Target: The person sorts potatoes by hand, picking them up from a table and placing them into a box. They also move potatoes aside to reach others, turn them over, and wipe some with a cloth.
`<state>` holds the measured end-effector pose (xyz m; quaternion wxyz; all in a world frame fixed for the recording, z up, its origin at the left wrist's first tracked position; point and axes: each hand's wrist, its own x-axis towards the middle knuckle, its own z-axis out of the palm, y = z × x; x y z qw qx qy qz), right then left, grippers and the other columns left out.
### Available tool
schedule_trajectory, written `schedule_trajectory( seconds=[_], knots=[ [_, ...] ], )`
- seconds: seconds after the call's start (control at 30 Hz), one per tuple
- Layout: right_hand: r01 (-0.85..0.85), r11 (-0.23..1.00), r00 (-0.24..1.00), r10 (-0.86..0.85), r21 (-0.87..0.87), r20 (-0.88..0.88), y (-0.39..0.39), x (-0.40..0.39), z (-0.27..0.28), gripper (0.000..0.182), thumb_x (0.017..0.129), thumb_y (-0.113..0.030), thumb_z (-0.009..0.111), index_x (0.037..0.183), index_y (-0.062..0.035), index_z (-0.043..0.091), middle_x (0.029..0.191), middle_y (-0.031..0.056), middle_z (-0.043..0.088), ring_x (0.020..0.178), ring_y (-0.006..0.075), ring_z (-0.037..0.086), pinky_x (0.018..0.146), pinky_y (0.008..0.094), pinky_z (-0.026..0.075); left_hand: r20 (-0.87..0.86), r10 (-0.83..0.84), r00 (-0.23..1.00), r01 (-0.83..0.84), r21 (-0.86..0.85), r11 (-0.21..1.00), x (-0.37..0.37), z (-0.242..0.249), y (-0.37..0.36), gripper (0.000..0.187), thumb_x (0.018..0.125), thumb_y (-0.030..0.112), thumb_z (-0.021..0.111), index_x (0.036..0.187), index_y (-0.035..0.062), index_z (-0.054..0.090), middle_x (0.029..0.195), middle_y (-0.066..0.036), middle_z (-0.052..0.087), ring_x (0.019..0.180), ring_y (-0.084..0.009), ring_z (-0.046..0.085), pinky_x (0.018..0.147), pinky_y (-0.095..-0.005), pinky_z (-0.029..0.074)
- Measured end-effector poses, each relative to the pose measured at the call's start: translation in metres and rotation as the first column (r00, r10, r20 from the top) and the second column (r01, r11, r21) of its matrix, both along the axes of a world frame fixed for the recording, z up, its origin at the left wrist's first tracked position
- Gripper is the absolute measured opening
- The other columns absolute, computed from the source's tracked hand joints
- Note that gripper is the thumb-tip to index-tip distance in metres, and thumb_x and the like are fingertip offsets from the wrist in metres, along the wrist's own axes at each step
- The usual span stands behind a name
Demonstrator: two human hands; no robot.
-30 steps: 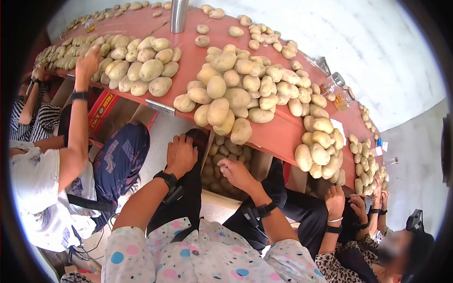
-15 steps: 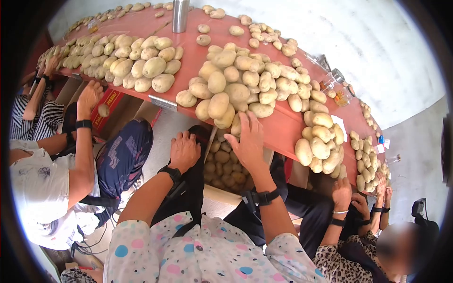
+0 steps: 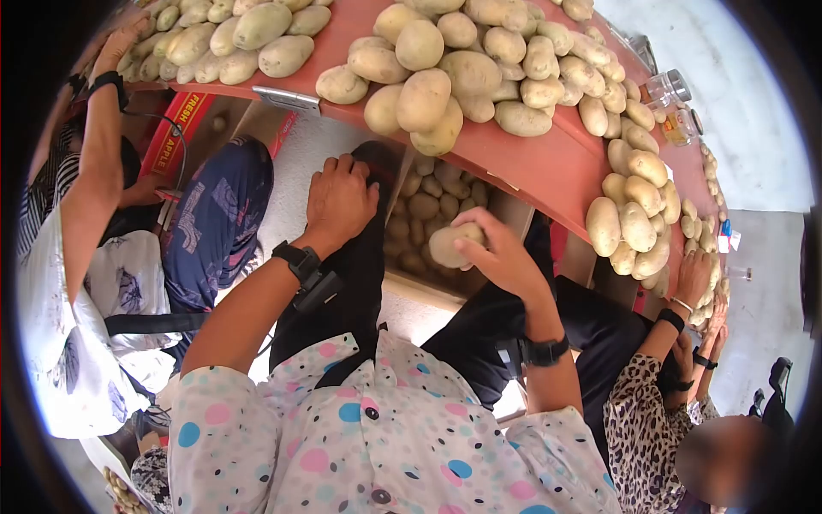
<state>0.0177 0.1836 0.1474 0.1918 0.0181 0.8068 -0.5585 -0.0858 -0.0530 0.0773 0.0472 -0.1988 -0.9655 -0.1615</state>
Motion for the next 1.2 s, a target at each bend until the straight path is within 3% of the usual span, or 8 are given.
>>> schedule_trajectory(
  seconds=[0.13, 0.2, 0.3, 0.47, 0.73, 0.83, 0.9, 1.2],
  knots=[
    [-0.101, 0.969, 0.948, 0.025, 0.224, 0.318, 0.015, -0.018, -0.08, 0.032, 0.088, -0.022, 0.063, 0.111, -0.0012, 0.056, 0.089, 0.0178, 0.067, 0.077, 0.0245, 0.068, 0.071, 0.0369, 0.054, 0.012, -0.011, 1.0, 0.011, 0.016, 1.0, -0.004, 0.0, -0.001, 0.021, 0.08, 0.022, 0.068, 0.092, 0.0055, 0.066, 0.097, -0.011, 0.06, 0.095, -0.0298, 0.057, 0.078, -0.0418, 0.048],
    [-0.471, 0.643, 0.882, 0.321, 0.604, 0.346, 0.021, -0.026, -0.123, 0.031, 0.085, -0.023, 0.065, 0.106, -0.0001, 0.063, 0.098, 0.0196, 0.068, 0.09, 0.0327, 0.068, 0.077, 0.0422, 0.053, 0.028, 0.002, 1.0, -0.002, 0.03, 1.0, -0.004, 0.001, -0.002, 0.021, 0.079, 0.021, 0.068, 0.092, 0.0053, 0.066, 0.096, -0.011, 0.06, 0.094, -0.0302, 0.057, 0.078, -0.0423, 0.048],
    [-0.716, 0.418, 0.697, 0.407, 0.559, 0.59, 0.025, -0.031, -0.189, 0.036, 0.087, -0.022, 0.056, 0.118, -0.0031, 0.057, 0.11, 0.0198, 0.066, 0.102, 0.035, 0.064, 0.078, 0.0442, 0.053, 0.029, -0.013, 0.999, 0.012, 0.031, 0.999, -0.007, 0.001, -0.003, 0.021, 0.079, 0.021, 0.069, 0.092, 0.0051, 0.066, 0.096, -0.012, 0.06, 0.094, -0.0308, 0.057, 0.078, -0.0427, 0.049],
    [-0.557, 0.521, 0.828, 0.41, 0.647, 0.382, 0.041, -0.013, -0.227, 0.03, 0.085, -0.019, 0.057, 0.111, -0.0062, 0.064, 0.109, 0.0176, 0.067, 0.103, 0.0359, 0.063, 0.081, 0.0449, 0.052, 0.048, 0.003, 0.999, -0.005, 0.044, 0.999, -0.012, 0.001, -0.002, 0.022, 0.079, 0.02, 0.068, 0.093, 0.0045, 0.065, 0.096, -0.012, 0.06, 0.095, -0.0314, 0.057, 0.08, -0.0429, 0.048],
    [-0.448, 0.499, 0.891, 0.312, 0.742, 0.329, 0.014, -0.007, -0.117, 0.022, 0.084, -0.012, 0.057, 0.102, -0.0018, 0.065, 0.107, 0.0211, 0.066, 0.104, 0.0386, 0.063, 0.084, 0.0453, 0.052, 0.019, 0.006, 1.0, -0.006, 0.041, 0.999, -0.008, 0.004, 0.0, 0.022, 0.081, 0.023, 0.067, 0.093, 0.0051, 0.065, 0.097, -0.012, 0.06, 0.096, -0.0312, 0.057, 0.08, -0.0441, 0.048],
    [-0.373, 0.621, 0.925, 0.302, 0.689, 0.229, 0.008, 0.009, -0.101, 0.024, 0.086, -0.013, 0.058, 0.106, -0.0014, 0.062, 0.107, 0.022, 0.065, 0.103, 0.0397, 0.062, 0.085, 0.0467, 0.051, 0.0, 0.009, 1.0, -0.009, 0.027, 1.0, -0.004, 0.003, 0.001, 0.023, 0.082, 0.026, 0.066, 0.093, 0.0054, 0.065, 0.097, -0.011, 0.061, 0.096, -0.0307, 0.057, 0.08, -0.0445, 0.047],
    [-0.3, 0.72, 0.939, 0.338, 0.626, 0.061, 0.003, 0.019, -0.089, 0.034, 0.085, -0.016, 0.061, 0.116, -0.0019, 0.057, 0.109, 0.0226, 0.062, 0.104, 0.0403, 0.059, 0.088, 0.0458, 0.049, 0.021, 0.013, 1.0, -0.013, 0.002, 1.0, -0.001, 0.003, 0.003, 0.025, 0.084, 0.029, 0.064, 0.093, 0.0051, 0.065, 0.098, -0.012, 0.061, 0.097, -0.0307, 0.057, 0.08, -0.0441, 0.047],
    [0.135, 0.876, 0.848, 0.139, 0.462, -0.511, -0.025, 0.016, 0.0, 0.015, 0.089, -0.015, 0.059, 0.1, -0.0049, 0.062, 0.095, 0.0154, 0.064, 0.087, 0.037, 0.062, 0.077, 0.0438, 0.051, 0.062, 0.003, 0.998, 0.0, -0.053, 0.999, 0.01, 0.005, 0.008, 0.034, 0.088, 0.033, 0.059, 0.103, 0.0027, 0.065, 0.107, -0.011, 0.061, 0.102, -0.0297, 0.057, 0.084, -0.0444, 0.045]
  ],
)
